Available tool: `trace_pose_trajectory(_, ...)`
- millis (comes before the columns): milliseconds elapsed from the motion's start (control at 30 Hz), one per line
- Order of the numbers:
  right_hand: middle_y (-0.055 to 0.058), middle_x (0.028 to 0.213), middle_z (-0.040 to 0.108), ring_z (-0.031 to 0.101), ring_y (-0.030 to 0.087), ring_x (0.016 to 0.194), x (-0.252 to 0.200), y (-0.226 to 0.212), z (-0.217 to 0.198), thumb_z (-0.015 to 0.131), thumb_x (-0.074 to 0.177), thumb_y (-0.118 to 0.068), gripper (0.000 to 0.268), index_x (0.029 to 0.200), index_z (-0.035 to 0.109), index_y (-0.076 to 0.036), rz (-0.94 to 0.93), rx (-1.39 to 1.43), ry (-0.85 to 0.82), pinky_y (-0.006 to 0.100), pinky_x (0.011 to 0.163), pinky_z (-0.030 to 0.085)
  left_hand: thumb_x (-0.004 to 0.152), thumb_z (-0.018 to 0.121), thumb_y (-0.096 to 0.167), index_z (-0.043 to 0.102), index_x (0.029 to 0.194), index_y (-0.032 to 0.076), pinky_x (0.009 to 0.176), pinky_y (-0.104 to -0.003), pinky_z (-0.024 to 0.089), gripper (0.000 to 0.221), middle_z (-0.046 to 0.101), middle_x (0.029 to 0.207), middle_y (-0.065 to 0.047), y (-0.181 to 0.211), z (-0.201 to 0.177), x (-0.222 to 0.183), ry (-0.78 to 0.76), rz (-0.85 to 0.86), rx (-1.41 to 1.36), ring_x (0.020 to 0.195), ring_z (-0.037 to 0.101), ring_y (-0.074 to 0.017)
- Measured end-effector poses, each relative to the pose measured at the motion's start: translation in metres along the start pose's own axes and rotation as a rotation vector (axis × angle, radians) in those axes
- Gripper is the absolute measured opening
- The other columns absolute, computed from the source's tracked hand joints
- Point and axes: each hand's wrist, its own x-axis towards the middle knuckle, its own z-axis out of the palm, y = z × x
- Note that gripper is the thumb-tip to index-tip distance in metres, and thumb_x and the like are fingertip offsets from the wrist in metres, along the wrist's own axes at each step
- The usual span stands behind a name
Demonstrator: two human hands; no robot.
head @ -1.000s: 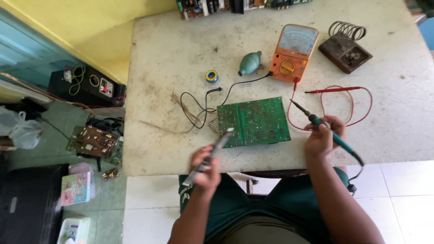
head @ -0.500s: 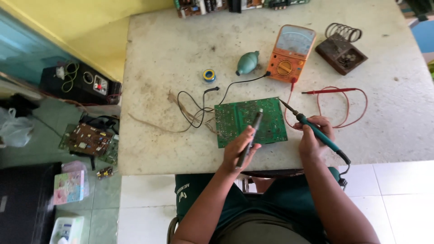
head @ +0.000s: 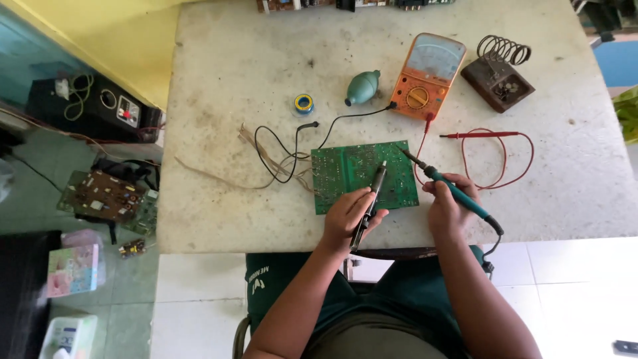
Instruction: Using a soldering iron and a manual desoldering pump to remove solder from components on a printed circuit board.
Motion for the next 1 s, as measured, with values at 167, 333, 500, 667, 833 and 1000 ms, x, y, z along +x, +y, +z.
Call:
trace_pose_trajectory(167,0.025,0.094,0.06,0.074,0.037,0.069,-0.001,0.0,-0.004,0.062,0.09,0.017,0.014,0.1,0.055,0.01,0.001,0.026,-0.027,0.051,0.067,0.067,0.086,0.084,0.026,0.075,0.109,0.005,0.071,-0.032,0.064,0.033,0.076,0.105,-0.013,0.001,-0.002,-0.006,0.016,-0.076,-0.026,0.084,0.076,-0.0252)
trace_pose_trajectory(333,0.024,0.09,0.054,0.071,0.04,0.063,0.0,-0.005,-0.001,0.06,0.087,0.018,0.013,0.095,0.053,0.009,-0.011,0.093,-0.067,0.05,0.059,0.066,0.083,0.085,0.016,0.073,0.105,0.003,0.074,-0.032,0.064,0.028,0.077,0.109,-0.014,0.004,-0.008,0.001,0.06,-0.078,-0.121,0.087,0.077,-0.0258)
trace_pose_trajectory(500,0.024,0.088,0.051,0.068,0.04,0.059,0.0,-0.005,0.001,0.06,0.085,0.017,0.014,0.093,0.051,0.011,-0.03,0.106,-0.08,0.049,0.056,0.064,0.084,0.086,0.017,0.07,0.105,0.002,0.075,-0.033,0.064,0.031,0.077,0.11,-0.016,-0.003,-0.002,-0.008,0.043,-0.077,-0.112,0.09,0.077,-0.0269)
trace_pose_trajectory(667,0.025,0.087,0.051,0.068,0.041,0.059,-0.001,-0.012,0.007,0.059,0.084,0.018,0.014,0.092,0.05,0.011,-0.022,0.091,-0.084,0.047,0.055,0.064,0.09,0.081,0.02,0.067,0.112,0.0,0.077,-0.035,0.063,0.033,0.075,0.12,-0.017,-0.002,-0.003,-0.006,0.037,-0.114,-0.173,0.096,0.076,-0.0298)
trace_pose_trajectory(833,0.027,0.084,0.051,0.068,0.042,0.058,-0.001,-0.009,0.008,0.058,0.083,0.019,0.013,0.092,0.051,0.013,-0.029,0.09,-0.09,0.047,0.054,0.064,0.1,0.068,0.023,0.062,0.115,-0.002,0.075,-0.038,0.062,0.03,0.073,0.126,-0.021,-0.007,-0.004,-0.012,-0.033,-0.126,-0.206,0.097,0.075,-0.0346)
trace_pose_trajectory(1000,0.026,0.084,0.054,0.07,0.041,0.059,-0.001,-0.009,0.005,0.059,0.082,0.016,0.012,0.091,0.052,0.012,-0.011,0.098,-0.072,0.045,0.054,0.064,0.091,0.078,0.026,0.064,0.109,0.003,0.072,-0.034,0.064,0.033,0.075,0.121,-0.017,-0.008,0.0,-0.016,-0.027,-0.059,-0.091,0.09,0.077,-0.0294)
